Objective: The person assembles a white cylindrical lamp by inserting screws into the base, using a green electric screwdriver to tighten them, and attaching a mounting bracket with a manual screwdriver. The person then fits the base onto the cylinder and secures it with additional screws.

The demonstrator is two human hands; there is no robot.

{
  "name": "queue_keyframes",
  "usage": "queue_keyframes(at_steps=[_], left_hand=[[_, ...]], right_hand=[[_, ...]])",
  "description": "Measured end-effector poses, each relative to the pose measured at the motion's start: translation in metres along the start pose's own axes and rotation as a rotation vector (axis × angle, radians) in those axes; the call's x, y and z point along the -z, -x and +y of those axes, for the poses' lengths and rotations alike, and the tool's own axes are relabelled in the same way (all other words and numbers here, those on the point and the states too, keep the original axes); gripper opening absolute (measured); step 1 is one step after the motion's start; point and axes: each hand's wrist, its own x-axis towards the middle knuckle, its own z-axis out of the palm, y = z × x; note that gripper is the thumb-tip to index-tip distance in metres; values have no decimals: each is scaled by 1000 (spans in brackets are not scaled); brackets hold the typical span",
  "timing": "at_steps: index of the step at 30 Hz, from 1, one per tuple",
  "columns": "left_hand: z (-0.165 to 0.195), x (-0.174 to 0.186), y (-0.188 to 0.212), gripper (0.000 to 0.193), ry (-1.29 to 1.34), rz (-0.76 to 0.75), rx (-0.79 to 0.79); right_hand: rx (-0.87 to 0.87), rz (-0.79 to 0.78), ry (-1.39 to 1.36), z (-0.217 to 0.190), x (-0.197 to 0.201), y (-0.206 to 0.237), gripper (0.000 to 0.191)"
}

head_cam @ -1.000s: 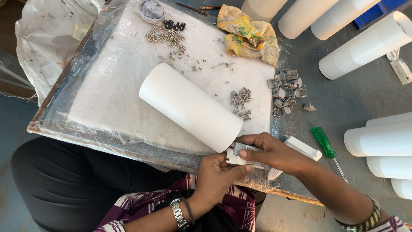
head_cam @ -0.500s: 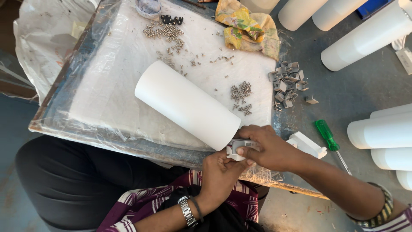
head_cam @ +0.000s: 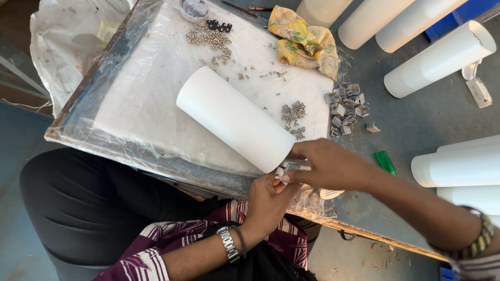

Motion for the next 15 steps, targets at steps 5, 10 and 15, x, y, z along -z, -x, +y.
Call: queue_keyframes(at_steps=[5, 10, 15], left_hand=[[-5, -3, 0, 23, 6, 11, -11], [-11, -4, 3, 23, -44, 86, -50], [-17, -3, 4, 18, -95, 76, 4]], right_hand=[[183, -46, 117, -3, 4, -11, 52], [200, 162, -45, 1, -20, 7, 48], [151, 215, -28, -5, -27, 14, 49]])
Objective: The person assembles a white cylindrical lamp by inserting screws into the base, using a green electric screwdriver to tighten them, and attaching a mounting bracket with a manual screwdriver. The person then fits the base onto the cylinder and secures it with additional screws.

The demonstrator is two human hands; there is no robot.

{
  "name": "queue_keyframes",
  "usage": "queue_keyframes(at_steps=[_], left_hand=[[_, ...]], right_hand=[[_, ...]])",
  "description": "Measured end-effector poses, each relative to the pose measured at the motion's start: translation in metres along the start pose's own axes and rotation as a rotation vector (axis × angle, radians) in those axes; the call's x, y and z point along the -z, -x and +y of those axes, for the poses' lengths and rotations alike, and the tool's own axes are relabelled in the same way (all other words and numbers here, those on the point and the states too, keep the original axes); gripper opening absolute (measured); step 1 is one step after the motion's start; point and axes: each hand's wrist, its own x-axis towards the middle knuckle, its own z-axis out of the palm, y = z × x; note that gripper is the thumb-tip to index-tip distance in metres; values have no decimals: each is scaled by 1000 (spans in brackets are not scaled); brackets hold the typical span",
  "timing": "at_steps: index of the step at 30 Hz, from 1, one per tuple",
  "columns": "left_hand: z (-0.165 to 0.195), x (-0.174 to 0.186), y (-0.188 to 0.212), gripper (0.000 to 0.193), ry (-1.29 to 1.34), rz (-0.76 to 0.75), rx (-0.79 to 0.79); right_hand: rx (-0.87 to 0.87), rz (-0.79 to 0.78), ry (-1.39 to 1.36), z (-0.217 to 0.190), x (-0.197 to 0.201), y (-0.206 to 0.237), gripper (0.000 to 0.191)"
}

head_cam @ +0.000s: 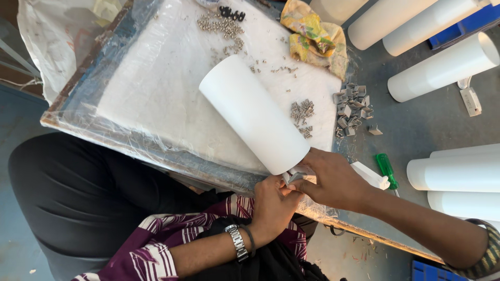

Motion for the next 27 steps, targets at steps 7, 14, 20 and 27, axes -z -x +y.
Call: queue_keyframes(at_steps=[7, 14, 20, 27], left_hand=[[-2, 4, -2, 15, 10, -6, -16], [11, 14, -4, 16, 236, -191, 87], [39, 30, 4, 38, 203, -211, 167], [81, 72, 14, 55, 204, -276, 665]], right_hand=[[-50, 48, 7, -9, -5, -2, 44], [-40, 133, -275, 16, -5, 12, 49], [-8, 774, 35, 42, -43, 68, 63], [-156, 922, -25, 56, -118, 70, 102]])
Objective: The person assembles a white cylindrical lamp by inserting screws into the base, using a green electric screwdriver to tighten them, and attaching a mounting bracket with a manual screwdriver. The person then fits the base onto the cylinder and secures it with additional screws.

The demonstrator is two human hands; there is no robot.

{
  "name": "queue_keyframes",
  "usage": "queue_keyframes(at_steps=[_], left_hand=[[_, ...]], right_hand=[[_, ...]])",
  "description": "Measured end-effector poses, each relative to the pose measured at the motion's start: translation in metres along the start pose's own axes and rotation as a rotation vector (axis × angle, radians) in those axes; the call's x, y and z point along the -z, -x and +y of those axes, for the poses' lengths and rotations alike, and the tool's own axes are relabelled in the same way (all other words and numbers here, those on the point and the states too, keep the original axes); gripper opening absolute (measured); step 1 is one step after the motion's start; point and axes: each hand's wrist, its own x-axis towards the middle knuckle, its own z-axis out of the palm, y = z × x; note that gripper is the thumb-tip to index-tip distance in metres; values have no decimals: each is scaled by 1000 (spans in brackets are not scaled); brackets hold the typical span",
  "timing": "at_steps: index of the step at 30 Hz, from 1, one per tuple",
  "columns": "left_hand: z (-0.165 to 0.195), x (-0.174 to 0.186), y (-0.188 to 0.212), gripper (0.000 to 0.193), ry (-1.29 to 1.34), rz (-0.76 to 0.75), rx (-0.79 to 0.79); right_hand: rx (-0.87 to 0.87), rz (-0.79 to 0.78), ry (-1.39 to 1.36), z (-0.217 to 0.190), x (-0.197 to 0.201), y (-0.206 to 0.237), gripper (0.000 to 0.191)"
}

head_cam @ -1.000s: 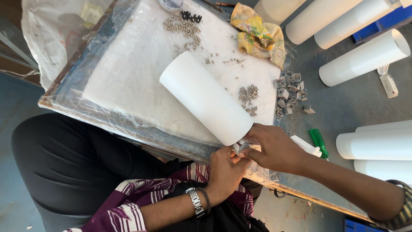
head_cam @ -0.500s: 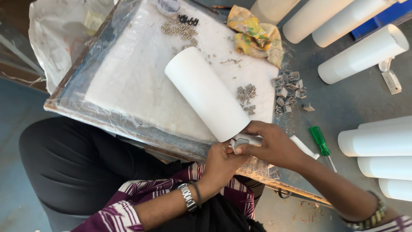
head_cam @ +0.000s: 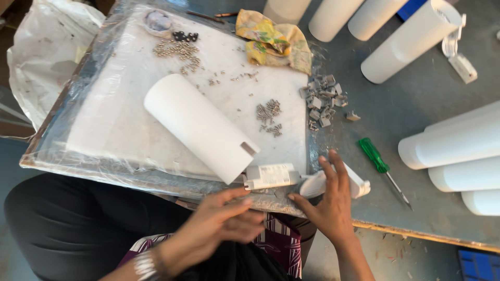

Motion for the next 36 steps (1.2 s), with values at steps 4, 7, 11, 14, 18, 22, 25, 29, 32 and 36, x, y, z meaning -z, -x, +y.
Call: queue_keyframes(at_steps=[4, 7, 11, 14, 18, 22, 25, 29, 32, 36], left_hand=[[41, 25, 36, 57, -1454, 241, -707], [89, 26, 28, 85, -1972, 70, -1376], [126, 12, 10, 97, -2299, -94, -1122], [141, 4, 2, 97, -2466, -244, -703], [150, -7, -6, 112, -2053, -28, -917], [131, -18, -13, 112, -1460, 188, -1467], [104, -32, -23, 114, -1061, 322, -1587], [78, -41, -37, 117, -892, 389, -1513], [77, -40, -43, 121, -850, 347, -1541], [93, -31, -40, 125, -555, -112, -1450]], right_hand=[[-30, 23, -5, 5, -14, 7, 89], [8, 105, -92, 7, -15, 8, 81], [-71, 194, -520, 6, -2, 3, 74], [-109, 311, -868, 0, 21, -14, 69], [127, 473, -1018, -8, 82, -64, 66], [280, 519, -1102, -31, 140, -126, 60], [456, 560, -1031, -60, 156, -176, 59], [474, 560, -925, -97, 131, -209, 60], [432, 451, -921, -111, 106, -210, 63], [330, 343, -887, -110, 95, -200, 72]])
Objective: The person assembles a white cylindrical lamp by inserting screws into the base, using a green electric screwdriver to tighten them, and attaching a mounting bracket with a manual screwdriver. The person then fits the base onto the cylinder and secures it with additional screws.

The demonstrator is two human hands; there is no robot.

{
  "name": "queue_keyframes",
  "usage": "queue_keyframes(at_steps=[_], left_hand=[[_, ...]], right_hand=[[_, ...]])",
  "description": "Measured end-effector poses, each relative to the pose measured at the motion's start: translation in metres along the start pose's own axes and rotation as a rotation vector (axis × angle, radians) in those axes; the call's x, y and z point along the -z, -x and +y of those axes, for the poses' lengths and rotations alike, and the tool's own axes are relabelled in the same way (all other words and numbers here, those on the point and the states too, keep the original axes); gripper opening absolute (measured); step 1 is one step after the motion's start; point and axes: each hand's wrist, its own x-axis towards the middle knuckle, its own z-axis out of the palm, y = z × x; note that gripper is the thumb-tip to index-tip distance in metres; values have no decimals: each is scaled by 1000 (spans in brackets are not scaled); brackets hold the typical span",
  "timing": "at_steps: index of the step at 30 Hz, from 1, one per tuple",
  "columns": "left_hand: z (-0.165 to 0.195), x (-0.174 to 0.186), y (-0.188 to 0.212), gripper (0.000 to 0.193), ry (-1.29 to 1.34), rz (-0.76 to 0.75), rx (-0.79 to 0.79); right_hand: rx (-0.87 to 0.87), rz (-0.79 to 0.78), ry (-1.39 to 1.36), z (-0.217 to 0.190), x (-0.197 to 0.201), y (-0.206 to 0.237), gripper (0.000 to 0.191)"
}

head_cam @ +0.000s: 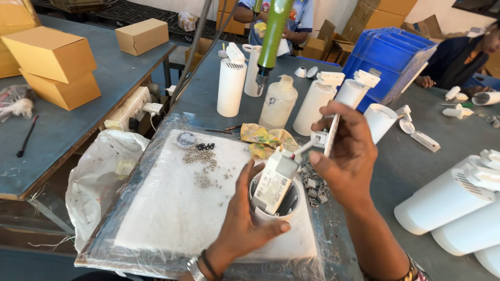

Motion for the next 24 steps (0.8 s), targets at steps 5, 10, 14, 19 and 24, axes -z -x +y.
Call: queue_keyframes(at_steps=[5, 10, 14, 19, 24], left_hand=[[-8, 13, -20, 98, 200, -141, 260], [-14, 28, -44, 63, 401, -231, 342], [-21, 37, -62, 60, 437, -437, 424], [-26, 43, -70, 37, 65, -575, 27], [-26, 43, -67, 62, 517, -287, 375]], right_hand=[[-28, -354, 56, 4, 14, -3, 70], [-55, -476, 150, 8, 31, -4, 75], [-30, -399, 154, 6, 46, -7, 75], [-9, -500, 313, -2, 42, 0, 78], [10, -736, 490, -11, 11, 9, 87]])
